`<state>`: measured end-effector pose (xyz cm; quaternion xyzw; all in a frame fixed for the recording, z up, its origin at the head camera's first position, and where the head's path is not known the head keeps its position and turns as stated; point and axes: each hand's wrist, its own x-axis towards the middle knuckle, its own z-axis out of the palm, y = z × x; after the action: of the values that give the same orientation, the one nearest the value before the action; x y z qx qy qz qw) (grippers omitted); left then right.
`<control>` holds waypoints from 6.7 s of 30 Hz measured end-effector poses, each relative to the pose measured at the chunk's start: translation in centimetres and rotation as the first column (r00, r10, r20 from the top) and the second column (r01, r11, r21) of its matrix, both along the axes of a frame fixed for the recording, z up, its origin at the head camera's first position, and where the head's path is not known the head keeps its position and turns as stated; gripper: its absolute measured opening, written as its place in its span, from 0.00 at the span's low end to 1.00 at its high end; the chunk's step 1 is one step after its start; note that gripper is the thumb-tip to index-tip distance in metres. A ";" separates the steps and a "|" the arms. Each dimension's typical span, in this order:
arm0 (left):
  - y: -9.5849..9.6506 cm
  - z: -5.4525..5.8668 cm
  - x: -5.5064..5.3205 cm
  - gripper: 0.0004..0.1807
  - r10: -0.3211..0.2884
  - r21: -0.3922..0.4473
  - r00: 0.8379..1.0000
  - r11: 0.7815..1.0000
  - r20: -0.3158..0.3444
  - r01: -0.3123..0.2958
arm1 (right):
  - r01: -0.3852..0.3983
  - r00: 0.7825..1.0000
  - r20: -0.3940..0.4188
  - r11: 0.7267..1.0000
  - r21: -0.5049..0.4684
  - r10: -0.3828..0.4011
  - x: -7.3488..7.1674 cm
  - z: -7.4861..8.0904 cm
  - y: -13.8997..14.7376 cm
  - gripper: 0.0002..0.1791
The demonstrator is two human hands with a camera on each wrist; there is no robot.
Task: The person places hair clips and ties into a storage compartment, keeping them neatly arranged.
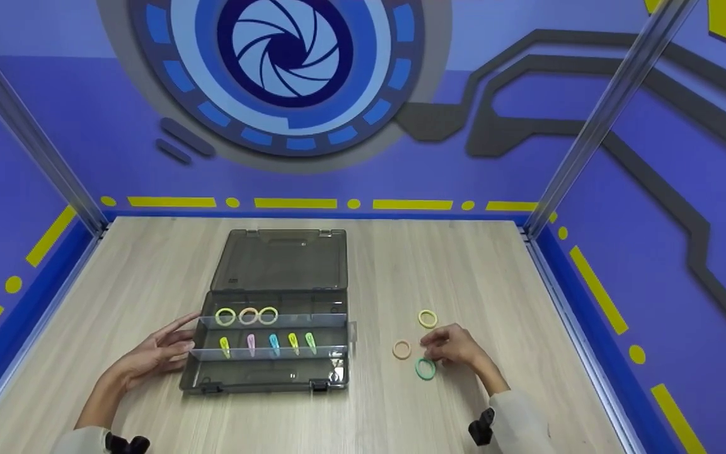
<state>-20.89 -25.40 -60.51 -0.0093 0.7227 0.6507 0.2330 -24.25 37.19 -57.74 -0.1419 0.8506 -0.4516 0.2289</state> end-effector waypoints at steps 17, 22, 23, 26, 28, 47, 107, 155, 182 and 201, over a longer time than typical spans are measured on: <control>0.1 -0.4 -0.1 0.41 -0.005 0.018 1.000 1.000 0.000 0.005 | -0.036 0.986 -0.158 0.993 0.116 0.055 0.8 -1.2 -0.4 0.07; -0.1 -0.3 0.0 0.41 0.005 0.016 1.000 1.000 0.004 -0.005 | -0.015 0.986 -0.163 0.994 0.111 0.033 0.6 -1.1 -0.6 0.06; -0.2 -0.3 0.0 0.42 0.009 0.015 1.000 1.000 0.008 -0.009 | -0.012 0.986 -0.163 0.994 0.109 0.030 0.6 -1.1 -0.7 0.06; -0.2 -0.3 0.0 0.42 0.018 0.012 1.000 1.000 0.017 -0.018 | -0.001 0.985 -0.169 0.994 0.111 0.020 0.5 -0.8 -0.8 0.07; -0.1 -0.3 0.0 0.42 0.020 0.010 1.000 1.000 0.020 -0.020 | 0.007 0.985 -0.172 0.994 0.110 0.012 0.6 -0.6 -0.8 0.07; 0.0 -0.2 -0.3 0.42 0.015 0.003 1.000 1.000 0.001 -0.015 | 0.086 0.990 -0.119 0.996 0.038 -0.081 -1.0 1.5 -2.9 0.10; 0.1 1.1 0.1 0.41 -0.020 -0.026 0.999 0.999 -0.036 0.019 | 0.082 0.987 -0.116 0.973 -0.214 -0.109 -9.7 4.8 -25.0 0.10; 0.2 0.8 0.2 0.41 -0.015 -0.021 0.999 1.000 -0.037 0.014 | 0.019 0.967 -0.253 0.999 -0.049 -0.031 -7.0 2.2 -24.5 0.09; 0.3 0.8 0.2 0.41 -0.007 -0.020 0.999 1.000 -0.034 0.006 | 0.153 0.972 -0.171 0.986 -0.067 -0.162 -4.7 3.7 -12.5 0.12; 0.3 0.8 0.2 0.41 0.003 -0.012 1.000 1.000 -0.024 -0.003 | 0.178 0.978 -0.103 0.984 -0.016 -0.179 -1.6 0.3 -4.9 0.12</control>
<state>-20.71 -25.07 -59.74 -0.0040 0.7292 0.6468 0.2234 -25.85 32.34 -57.46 -0.0891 0.8691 -0.4652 0.1424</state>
